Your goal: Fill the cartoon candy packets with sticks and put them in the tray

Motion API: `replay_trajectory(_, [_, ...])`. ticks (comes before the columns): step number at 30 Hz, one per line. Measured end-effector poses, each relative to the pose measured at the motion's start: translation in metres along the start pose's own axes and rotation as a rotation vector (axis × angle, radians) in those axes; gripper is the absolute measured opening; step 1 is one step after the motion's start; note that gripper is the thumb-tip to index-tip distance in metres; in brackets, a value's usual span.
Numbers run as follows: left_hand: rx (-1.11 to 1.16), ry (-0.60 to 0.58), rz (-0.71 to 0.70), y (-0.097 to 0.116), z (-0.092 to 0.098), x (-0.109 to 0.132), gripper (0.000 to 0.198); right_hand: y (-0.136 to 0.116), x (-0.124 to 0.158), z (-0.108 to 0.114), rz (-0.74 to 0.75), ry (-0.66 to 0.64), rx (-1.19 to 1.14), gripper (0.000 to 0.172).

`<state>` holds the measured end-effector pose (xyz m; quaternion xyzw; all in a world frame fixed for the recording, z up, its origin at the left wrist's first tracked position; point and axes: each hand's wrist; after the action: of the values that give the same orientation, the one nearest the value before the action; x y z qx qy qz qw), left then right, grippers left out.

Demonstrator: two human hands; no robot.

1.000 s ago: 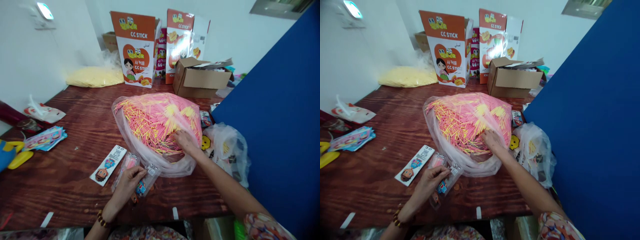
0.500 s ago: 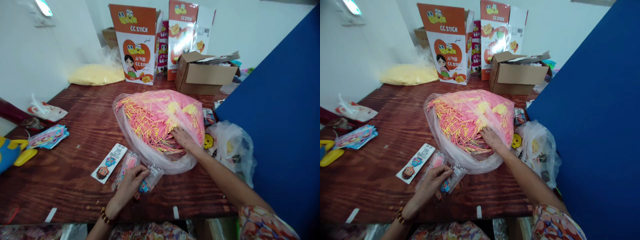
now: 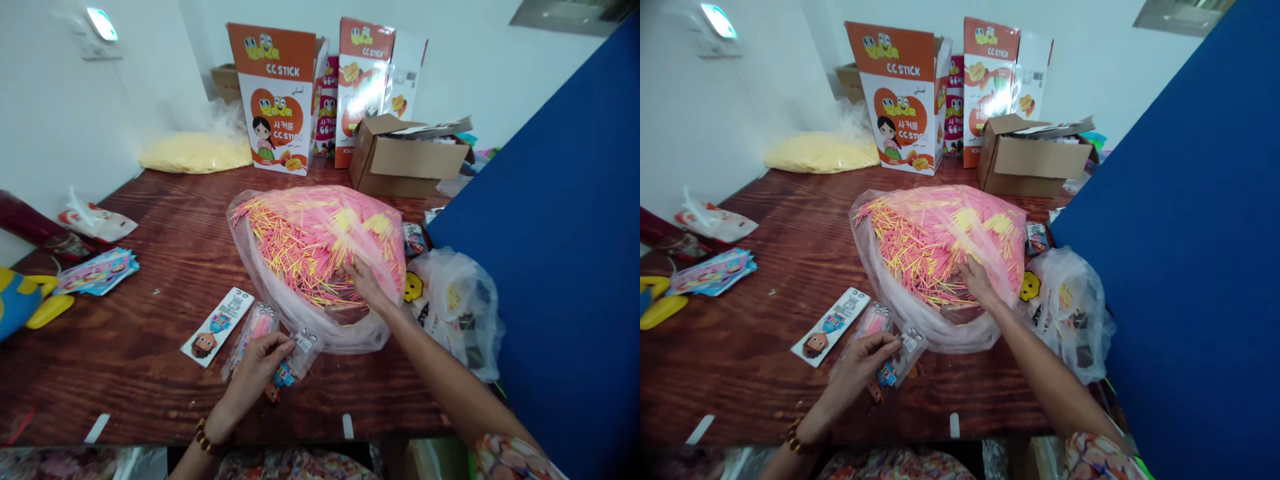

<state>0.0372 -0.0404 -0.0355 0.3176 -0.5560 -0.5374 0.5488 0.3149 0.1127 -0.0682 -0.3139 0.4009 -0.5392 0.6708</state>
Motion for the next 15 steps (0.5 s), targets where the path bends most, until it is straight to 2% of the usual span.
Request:
replay_trajectory(2, [0.023, 0.012, 0.003, 0.001, 0.0, 0.0, 0.036, -0.003, 0.012, -0.011, -0.086, 0.076, -0.273, 0.022])
replay_trajectory(4, [0.038, 0.026, 0.005, 0.002, 0.0, 0.0, 0.036, -0.002, 0.025, -0.021, -0.133, 0.079, -0.358, 0.023])
replay_trajectory(8, [0.045, 0.034, 0.018, 0.005, 0.001, 0.001, 0.036, 0.005, 0.041, -0.033, -0.159, 0.016, -0.308, 0.019])
replay_trajectory(15, [0.082, 0.045, 0.009, 0.007, 0.002, -0.001, 0.036, 0.001, 0.047, -0.029, -0.123, 0.033, -0.31, 0.014])
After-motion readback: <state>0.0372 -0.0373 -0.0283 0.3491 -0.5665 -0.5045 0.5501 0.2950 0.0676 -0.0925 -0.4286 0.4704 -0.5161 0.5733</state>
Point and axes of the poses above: each hand's wrist, its own x-axis away from the middle knuckle, its own z-axis out of the back of the hand, y = z × x, and after that the axes turned 2 degrees about -x, right-handed
